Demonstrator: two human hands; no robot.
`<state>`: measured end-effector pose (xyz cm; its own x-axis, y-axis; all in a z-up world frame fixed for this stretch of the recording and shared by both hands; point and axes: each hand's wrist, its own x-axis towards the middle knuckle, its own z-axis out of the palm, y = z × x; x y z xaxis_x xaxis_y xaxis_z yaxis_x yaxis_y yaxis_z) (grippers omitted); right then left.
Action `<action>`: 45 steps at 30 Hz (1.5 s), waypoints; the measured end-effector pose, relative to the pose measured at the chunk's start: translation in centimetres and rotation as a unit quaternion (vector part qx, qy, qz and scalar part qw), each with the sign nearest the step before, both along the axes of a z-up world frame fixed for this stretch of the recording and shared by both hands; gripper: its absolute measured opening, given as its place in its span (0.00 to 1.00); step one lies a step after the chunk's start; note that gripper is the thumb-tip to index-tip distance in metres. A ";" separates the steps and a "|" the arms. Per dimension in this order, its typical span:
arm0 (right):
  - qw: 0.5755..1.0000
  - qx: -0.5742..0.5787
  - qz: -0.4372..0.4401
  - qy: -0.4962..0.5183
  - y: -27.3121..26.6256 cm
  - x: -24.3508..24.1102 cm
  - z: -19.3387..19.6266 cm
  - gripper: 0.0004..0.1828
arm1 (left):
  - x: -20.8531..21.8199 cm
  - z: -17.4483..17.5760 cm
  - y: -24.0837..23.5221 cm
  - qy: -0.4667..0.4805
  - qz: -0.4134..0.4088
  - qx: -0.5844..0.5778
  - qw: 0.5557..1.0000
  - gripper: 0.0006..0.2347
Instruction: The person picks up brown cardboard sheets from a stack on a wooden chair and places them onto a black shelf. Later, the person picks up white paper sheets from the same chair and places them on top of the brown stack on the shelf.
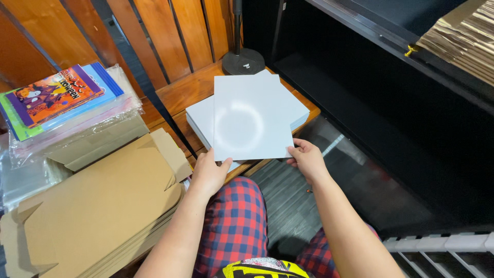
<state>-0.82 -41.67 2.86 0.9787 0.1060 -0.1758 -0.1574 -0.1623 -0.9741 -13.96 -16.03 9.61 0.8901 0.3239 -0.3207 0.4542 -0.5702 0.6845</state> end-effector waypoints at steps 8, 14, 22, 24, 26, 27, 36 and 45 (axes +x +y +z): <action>1.000 0.011 -0.004 -0.004 0.1 0.7 -0.1 0.23 | 0.2 -0.5 0.4 -0.057 0.046 -0.045 0.996 0.27; 0.997 0.068 -0.012 0.038 0.0 1.2 0.3 0.20 | 0.1 0.1 -0.4 -0.135 0.168 -0.237 0.947 0.22; 0.985 0.139 0.018 0.100 -0.3 1.8 1.0 0.24 | 0.9 -0.1 -0.3 -0.156 0.173 -0.378 0.896 0.26; 0.983 0.152 0.025 0.097 -0.3 2.6 0.4 0.26 | 1.3 -0.2 -0.2 -0.154 0.184 -0.391 0.889 0.24; 0.985 0.151 0.023 0.085 -0.3 2.7 0.3 0.26 | 1.2 1.1 -0.9 -0.159 0.194 -0.400 0.881 0.23; 0.985 0.150 0.022 0.079 -0.4 2.9 0.4 0.27 | 1.2 1.9 -1.2 -0.159 0.209 -0.408 0.874 0.23; 0.988 0.138 0.061 0.045 -1.0 1.1 7.0 0.31 | 1.5 3.2 -0.5 -0.222 0.241 -0.449 0.831 0.25; 0.992 0.126 0.004 -0.017 -4.3 -3.2 19.4 0.31 | 0.2 12.7 -3.2 -0.292 0.135 -0.470 0.822 0.21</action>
